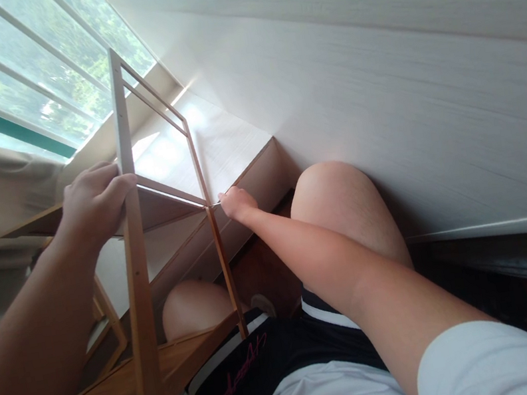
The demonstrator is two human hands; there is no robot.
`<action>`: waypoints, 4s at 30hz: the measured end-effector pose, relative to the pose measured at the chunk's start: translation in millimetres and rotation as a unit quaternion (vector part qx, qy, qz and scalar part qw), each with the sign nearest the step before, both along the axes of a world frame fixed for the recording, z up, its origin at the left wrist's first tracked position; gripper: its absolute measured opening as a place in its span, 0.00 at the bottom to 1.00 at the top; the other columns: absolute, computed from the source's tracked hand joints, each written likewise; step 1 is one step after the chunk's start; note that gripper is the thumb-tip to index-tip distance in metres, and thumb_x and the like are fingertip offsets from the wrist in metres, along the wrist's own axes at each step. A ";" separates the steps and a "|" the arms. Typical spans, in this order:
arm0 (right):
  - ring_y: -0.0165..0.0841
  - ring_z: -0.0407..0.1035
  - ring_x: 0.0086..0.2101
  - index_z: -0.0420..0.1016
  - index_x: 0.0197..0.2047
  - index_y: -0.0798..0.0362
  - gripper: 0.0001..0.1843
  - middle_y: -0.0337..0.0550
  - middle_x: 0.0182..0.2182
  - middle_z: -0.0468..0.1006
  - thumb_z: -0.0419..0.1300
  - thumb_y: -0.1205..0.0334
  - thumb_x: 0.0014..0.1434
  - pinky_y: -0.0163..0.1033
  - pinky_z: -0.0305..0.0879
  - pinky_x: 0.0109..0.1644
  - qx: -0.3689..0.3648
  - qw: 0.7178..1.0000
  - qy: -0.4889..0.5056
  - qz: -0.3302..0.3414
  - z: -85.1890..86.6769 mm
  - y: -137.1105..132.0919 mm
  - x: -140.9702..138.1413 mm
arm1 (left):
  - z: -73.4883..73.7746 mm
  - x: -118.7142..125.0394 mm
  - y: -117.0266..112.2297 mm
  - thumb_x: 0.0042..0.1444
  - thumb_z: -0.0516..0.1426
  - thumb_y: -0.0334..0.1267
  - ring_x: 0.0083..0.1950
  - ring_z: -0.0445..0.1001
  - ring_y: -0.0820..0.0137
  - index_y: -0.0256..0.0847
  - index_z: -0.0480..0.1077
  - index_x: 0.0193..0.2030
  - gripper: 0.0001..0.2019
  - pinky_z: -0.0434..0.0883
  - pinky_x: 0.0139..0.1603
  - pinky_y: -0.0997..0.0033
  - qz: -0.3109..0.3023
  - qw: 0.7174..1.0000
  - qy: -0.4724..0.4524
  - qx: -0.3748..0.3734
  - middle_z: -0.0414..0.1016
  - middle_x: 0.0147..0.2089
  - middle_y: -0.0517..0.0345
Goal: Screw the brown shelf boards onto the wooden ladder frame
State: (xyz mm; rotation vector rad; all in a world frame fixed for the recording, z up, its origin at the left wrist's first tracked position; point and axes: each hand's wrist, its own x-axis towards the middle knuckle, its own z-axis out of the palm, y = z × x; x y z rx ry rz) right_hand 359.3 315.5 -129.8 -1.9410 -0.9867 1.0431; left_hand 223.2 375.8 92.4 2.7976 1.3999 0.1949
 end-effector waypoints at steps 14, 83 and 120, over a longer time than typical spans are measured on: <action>0.34 0.70 0.20 0.74 0.30 0.57 0.20 0.49 0.21 0.77 0.50 0.54 0.66 0.36 0.63 0.27 -0.006 0.989 0.142 -0.035 -0.9 4.3 -3.8 | 0.2 2.1 -0.9 0.57 0.49 0.44 0.31 0.53 0.69 0.40 0.49 0.23 0.16 0.49 0.34 0.66 0.000 1.000 0.001 0.002 0.55 0.28 0.61; 0.32 0.67 0.23 0.70 0.23 0.54 0.24 0.41 0.18 0.71 0.50 0.52 0.68 0.34 0.58 0.33 0.033 0.996 0.084 0.001 -17.2 1.7 -1.9 | -2.4 2.4 -1.5 0.57 0.48 0.43 0.31 0.53 0.71 0.39 0.51 0.22 0.15 0.49 0.34 0.66 -0.002 1.000 -0.011 0.000 0.56 0.28 0.61; 0.31 0.65 0.16 0.70 0.24 0.54 0.19 0.41 0.14 0.68 0.54 0.54 0.64 0.35 0.60 0.24 -0.030 0.985 0.164 -0.047 7.0 0.3 -0.4 | -0.5 3.2 -1.6 0.56 0.49 0.45 0.31 0.55 0.69 0.41 0.52 0.22 0.16 0.50 0.33 0.64 -0.004 1.000 -0.015 -0.005 0.57 0.28 0.60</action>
